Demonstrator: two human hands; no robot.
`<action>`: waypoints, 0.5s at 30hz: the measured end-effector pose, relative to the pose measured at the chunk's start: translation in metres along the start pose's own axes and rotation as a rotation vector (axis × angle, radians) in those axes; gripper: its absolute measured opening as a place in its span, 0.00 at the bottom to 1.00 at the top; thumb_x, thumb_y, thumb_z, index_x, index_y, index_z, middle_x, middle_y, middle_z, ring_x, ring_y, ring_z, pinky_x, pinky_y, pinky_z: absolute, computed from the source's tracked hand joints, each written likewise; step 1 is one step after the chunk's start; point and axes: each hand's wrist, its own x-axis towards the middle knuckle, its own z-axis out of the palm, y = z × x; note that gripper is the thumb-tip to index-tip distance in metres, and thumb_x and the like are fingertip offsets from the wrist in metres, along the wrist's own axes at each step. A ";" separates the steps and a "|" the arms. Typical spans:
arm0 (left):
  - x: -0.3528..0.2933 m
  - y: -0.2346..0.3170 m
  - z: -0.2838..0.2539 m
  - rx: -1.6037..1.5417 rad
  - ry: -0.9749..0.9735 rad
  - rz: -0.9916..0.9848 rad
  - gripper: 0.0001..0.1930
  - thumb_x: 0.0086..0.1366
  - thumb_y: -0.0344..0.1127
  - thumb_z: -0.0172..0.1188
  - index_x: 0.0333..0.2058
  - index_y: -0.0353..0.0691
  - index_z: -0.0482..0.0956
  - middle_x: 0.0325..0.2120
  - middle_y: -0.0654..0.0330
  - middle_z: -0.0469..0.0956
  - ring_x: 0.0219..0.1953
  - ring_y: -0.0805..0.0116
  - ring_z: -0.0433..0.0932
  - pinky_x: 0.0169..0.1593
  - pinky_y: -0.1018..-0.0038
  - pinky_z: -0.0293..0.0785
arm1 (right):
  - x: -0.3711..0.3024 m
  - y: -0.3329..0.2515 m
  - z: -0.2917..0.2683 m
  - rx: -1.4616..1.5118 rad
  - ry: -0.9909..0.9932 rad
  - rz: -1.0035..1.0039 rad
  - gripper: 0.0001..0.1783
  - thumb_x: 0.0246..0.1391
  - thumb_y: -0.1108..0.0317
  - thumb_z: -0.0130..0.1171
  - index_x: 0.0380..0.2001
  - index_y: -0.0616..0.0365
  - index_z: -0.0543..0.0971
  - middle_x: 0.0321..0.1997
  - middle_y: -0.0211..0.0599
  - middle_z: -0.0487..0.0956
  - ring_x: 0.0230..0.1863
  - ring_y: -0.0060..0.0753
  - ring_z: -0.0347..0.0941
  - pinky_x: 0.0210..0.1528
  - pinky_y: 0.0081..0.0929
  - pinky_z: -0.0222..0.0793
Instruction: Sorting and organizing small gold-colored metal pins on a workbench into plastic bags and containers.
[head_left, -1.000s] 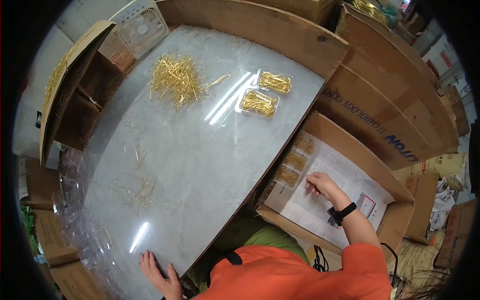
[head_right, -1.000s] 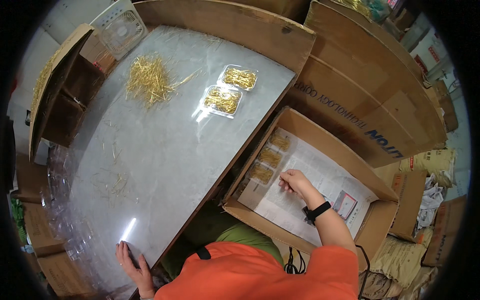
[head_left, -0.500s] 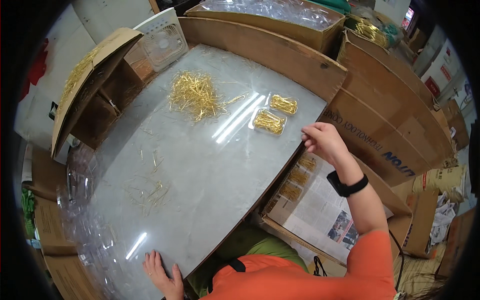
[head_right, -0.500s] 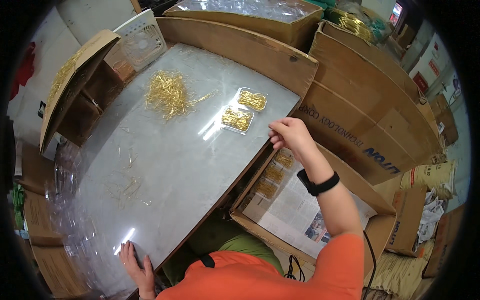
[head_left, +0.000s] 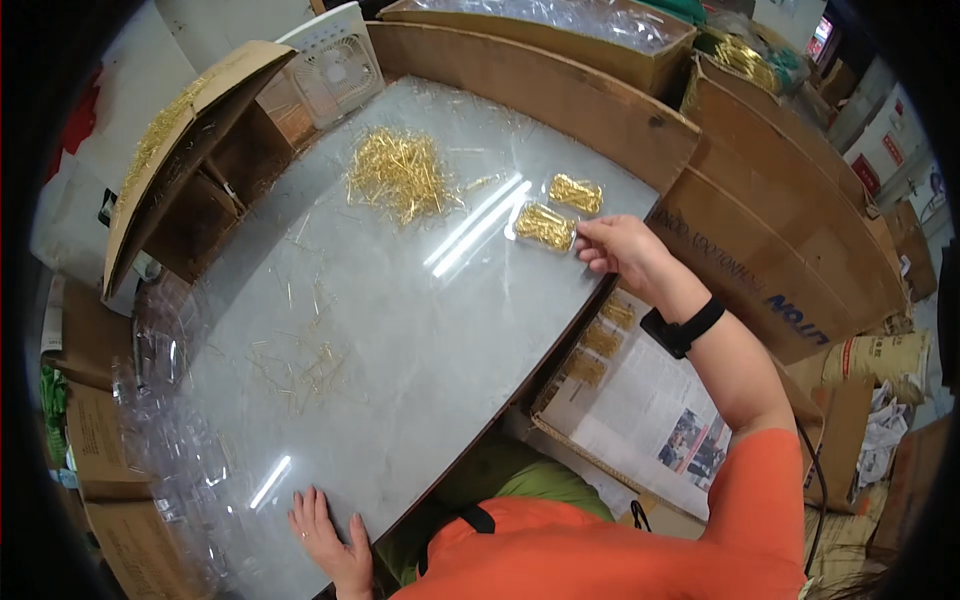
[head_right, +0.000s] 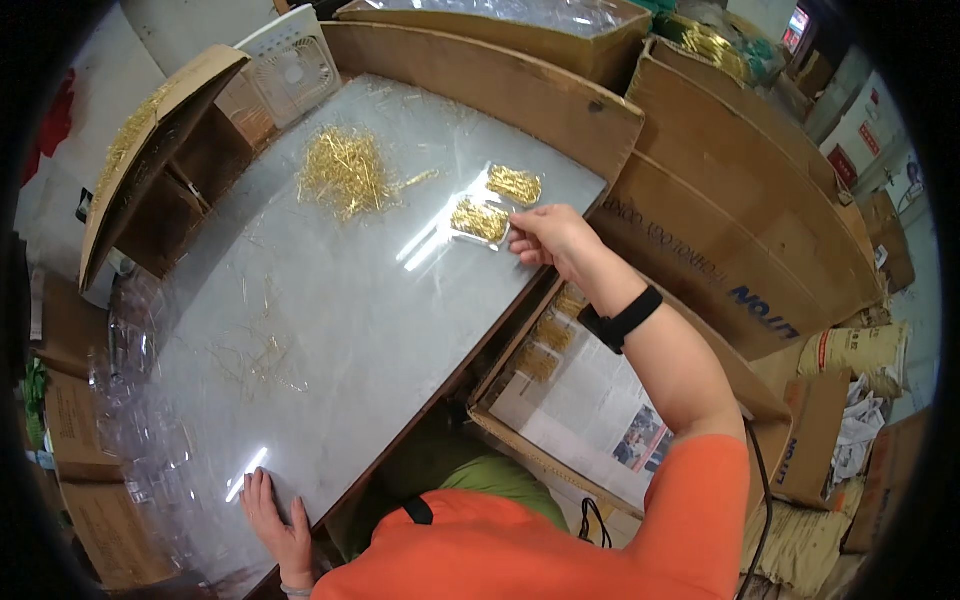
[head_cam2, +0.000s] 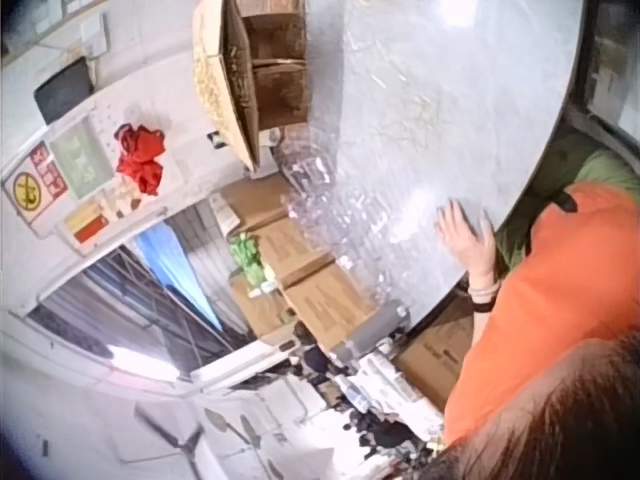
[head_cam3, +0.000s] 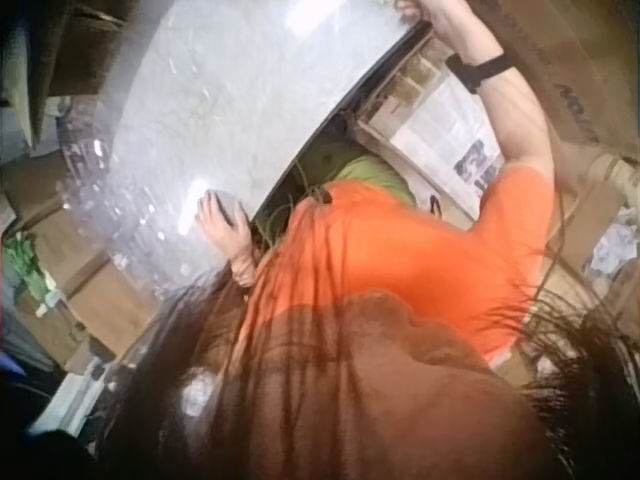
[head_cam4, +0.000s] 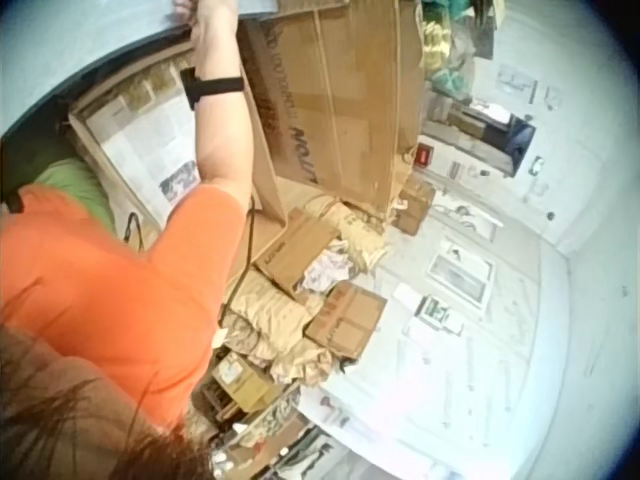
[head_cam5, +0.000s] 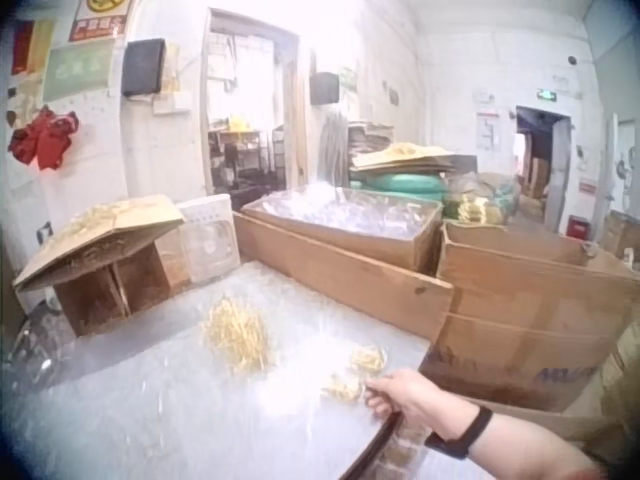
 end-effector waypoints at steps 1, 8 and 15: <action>0.002 -0.001 0.001 0.002 -0.005 0.007 0.29 0.67 0.41 0.57 0.62 0.30 0.68 0.65 0.46 0.67 0.70 0.41 0.59 0.72 0.45 0.46 | -0.001 0.000 0.000 0.009 0.001 -0.003 0.12 0.67 0.67 0.57 0.41 0.67 0.79 0.33 0.34 0.81 0.30 0.22 0.79 0.29 0.19 0.80; -0.001 0.000 0.003 -0.008 -0.002 0.008 0.28 0.69 0.41 0.55 0.63 0.32 0.67 0.66 0.48 0.66 0.71 0.43 0.58 0.73 0.47 0.44 | -0.018 0.005 -0.001 0.016 -0.031 0.012 0.09 0.68 0.67 0.56 0.40 0.63 0.78 0.33 0.32 0.80 0.27 0.19 0.76 0.29 0.17 0.77; -0.004 -0.002 0.003 -0.034 -0.025 -0.002 0.27 0.71 0.37 0.53 0.65 0.31 0.65 0.66 0.45 0.65 0.71 0.43 0.57 0.73 0.50 0.49 | -0.108 0.057 -0.055 0.057 -0.089 -0.006 0.08 0.68 0.65 0.57 0.40 0.58 0.79 0.32 0.28 0.81 0.28 0.16 0.75 0.27 0.15 0.73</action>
